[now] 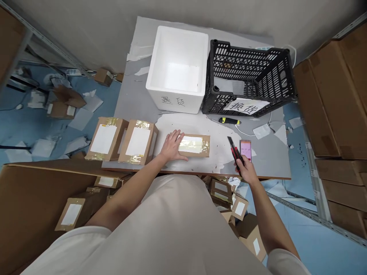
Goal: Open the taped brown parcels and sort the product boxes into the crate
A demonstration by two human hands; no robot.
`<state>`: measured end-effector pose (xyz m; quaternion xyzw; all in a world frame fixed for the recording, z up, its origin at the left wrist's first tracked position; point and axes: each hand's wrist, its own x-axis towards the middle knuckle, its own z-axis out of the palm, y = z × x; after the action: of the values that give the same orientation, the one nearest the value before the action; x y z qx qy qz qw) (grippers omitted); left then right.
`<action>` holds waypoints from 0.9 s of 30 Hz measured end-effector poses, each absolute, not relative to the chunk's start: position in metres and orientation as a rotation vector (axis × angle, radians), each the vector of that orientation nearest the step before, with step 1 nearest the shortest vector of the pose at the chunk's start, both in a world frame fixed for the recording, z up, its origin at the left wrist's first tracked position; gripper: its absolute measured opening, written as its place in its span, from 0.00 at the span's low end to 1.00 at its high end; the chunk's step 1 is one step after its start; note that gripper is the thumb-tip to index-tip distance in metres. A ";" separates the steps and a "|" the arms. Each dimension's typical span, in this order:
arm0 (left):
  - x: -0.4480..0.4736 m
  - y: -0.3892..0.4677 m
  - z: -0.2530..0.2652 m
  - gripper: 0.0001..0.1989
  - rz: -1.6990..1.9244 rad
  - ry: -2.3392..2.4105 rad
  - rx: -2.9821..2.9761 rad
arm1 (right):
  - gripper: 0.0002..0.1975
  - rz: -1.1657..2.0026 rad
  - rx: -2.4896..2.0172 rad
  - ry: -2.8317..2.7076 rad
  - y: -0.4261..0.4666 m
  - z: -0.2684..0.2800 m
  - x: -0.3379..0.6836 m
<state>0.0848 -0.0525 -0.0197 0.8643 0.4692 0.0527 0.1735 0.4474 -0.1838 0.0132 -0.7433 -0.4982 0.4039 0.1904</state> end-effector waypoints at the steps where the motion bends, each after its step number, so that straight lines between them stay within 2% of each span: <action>1: 0.085 -0.054 -0.018 0.61 0.136 1.336 2.467 | 0.22 1.056 -2.092 -1.360 -0.179 0.009 0.447; 4: 0.084 -0.060 -0.015 0.55 0.140 1.333 2.528 | 0.25 0.830 -2.163 -1.396 -0.163 -0.020 0.427; 7: 0.085 -0.074 -0.016 0.38 0.208 1.255 2.585 | 0.29 0.576 -2.328 -1.409 -0.154 -0.066 0.390; 10: 0.087 -0.092 -0.022 0.23 0.275 1.165 2.600 | 0.28 0.500 -2.338 -1.353 -0.153 -0.108 0.356; 14: 0.089 -0.107 -0.032 0.18 0.335 1.225 2.598 | 0.29 0.511 -2.404 -1.350 -0.159 -0.132 0.334; 18: 0.089 -0.107 -0.038 0.17 0.378 1.202 2.581 | 0.31 0.502 -2.521 -1.456 -0.159 -0.117 0.336; 22: 0.089 -0.107 -0.042 0.16 0.368 1.172 2.576 | 0.32 0.362 -2.233 -1.569 -0.132 -0.070 0.346; 27: 0.091 -0.109 -0.046 0.17 0.363 1.216 2.540 | 0.30 0.378 -1.639 -2.557 -0.075 -0.013 0.328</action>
<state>0.0915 -0.1092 -0.0461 0.8844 0.4235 0.1262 0.1506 0.3283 -0.0751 -0.0128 -0.5351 -0.8348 0.1233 0.0406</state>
